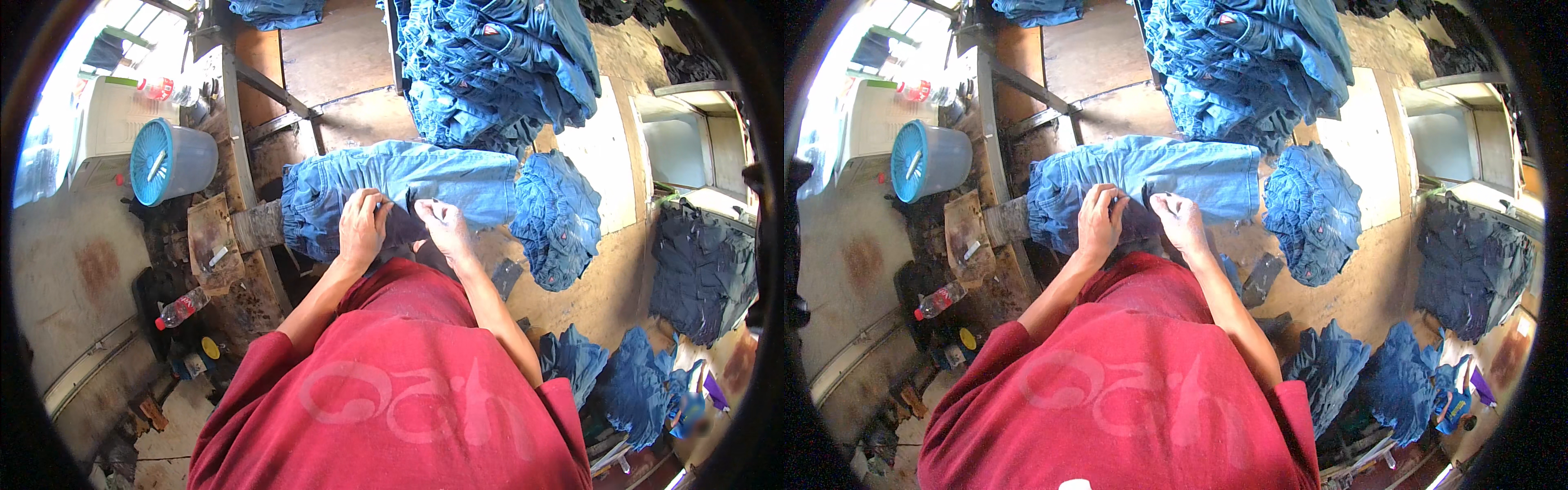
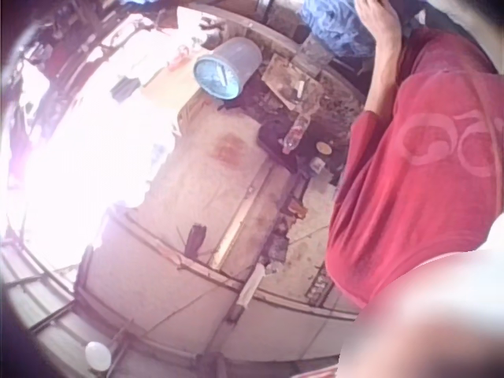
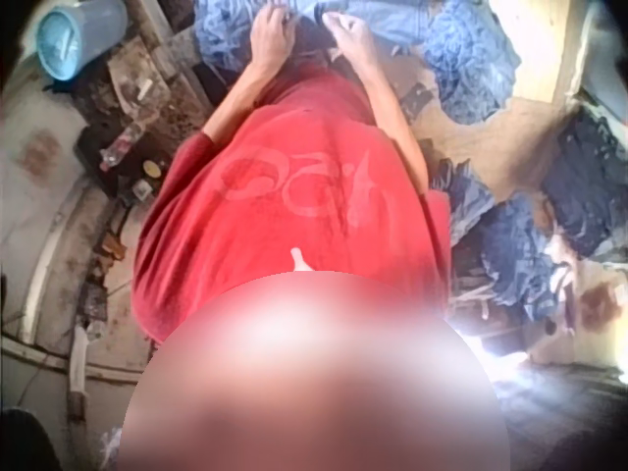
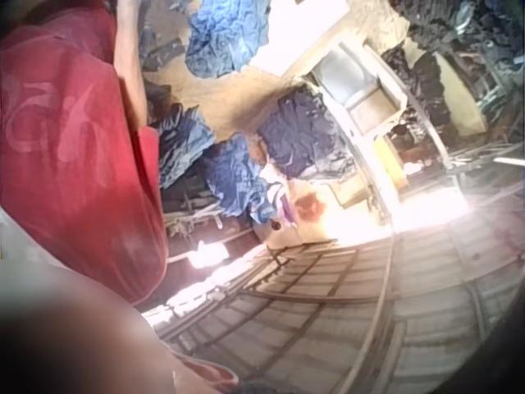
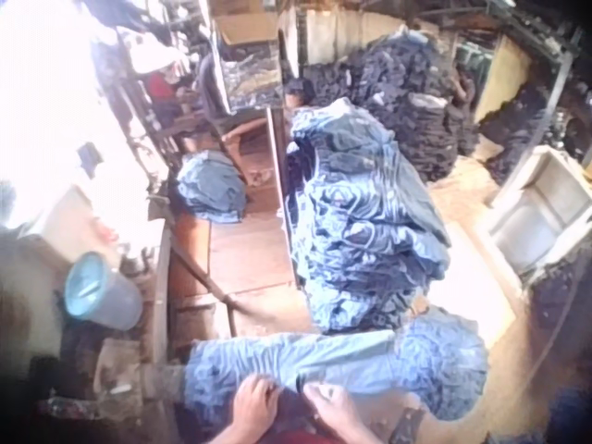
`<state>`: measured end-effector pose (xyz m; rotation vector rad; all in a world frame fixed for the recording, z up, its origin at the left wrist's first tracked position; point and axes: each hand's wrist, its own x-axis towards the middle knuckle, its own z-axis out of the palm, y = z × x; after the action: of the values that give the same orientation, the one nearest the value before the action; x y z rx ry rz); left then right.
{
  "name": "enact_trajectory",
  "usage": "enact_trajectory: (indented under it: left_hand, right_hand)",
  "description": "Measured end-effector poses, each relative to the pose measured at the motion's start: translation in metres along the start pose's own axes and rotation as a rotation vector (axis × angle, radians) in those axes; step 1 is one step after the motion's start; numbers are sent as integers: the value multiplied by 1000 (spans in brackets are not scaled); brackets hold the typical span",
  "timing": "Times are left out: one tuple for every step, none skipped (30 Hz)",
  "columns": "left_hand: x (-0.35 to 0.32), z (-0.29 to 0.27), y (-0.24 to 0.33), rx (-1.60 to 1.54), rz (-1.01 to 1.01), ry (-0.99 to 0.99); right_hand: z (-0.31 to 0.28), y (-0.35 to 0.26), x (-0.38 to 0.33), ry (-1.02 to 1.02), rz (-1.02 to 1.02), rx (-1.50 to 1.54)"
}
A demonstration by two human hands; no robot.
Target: The person repeatedly picks up denim shorts from a pile, places them on a work surface, and uses a small handheld tool to scrape or abrade the fabric surface. The person handles multiple pairs of shorts one at a time, turning them over and working on different areas before moving to the next item.
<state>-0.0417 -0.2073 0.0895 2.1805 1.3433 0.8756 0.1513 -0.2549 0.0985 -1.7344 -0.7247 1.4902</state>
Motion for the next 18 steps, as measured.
enact_trajectory:
  left_hand:
    - [-1,-1,2,6,-23,-4]
    - [-2,-3,4,4,-31,-3]
    - [-3,-4,6,-3,-16,10]
    - [-3,-5,8,2,-33,1]
    - [-3,-5,9,2,-30,2]
    - [-4,-6,10,8,-53,-12]
    - [-3,-6,9,-2,-34,6]
    - [-4,-5,8,-7,-41,9]
    - [-4,-5,6,-9,-66,9]
    - [-5,-5,4,-18,-89,6]
    - [-5,-6,1,-20,-126,-1]
    - [-3,-6,-1,-31,-138,0]
    - [-3,-8,-2,-17,-177,-18]
    - [0,-9,-2,-14,-192,-29]
    - [2,-12,1,-15,-203,-50]
    - [3,-15,6,-12,-202,-39]
    - [6,-18,12,-18,-227,-39]
    - [6,-21,21,-23,-250,-40]
  right_hand:
    - [3,1,2,-38,146,108]
    - [5,1,6,-109,230,247]
    - [9,2,7,-120,229,298]
    - [14,2,9,-95,208,353]
    - [18,3,10,-70,202,401]
    - [19,4,12,1,185,409]
    - [19,5,13,72,182,411]
    - [18,7,13,92,206,412]
    - [14,9,13,180,260,455]
    - [7,11,13,161,289,477]
    - [-2,13,13,198,310,484]
    - [-5,16,11,135,310,467]
    - [-10,17,10,44,290,490]
    - [-13,18,9,-6,279,503]
    - [-16,18,8,-100,248,527]
    - [-18,17,6,-97,212,465]
    - [-18,15,5,-139,163,415]
    - [-19,13,3,-148,158,342]
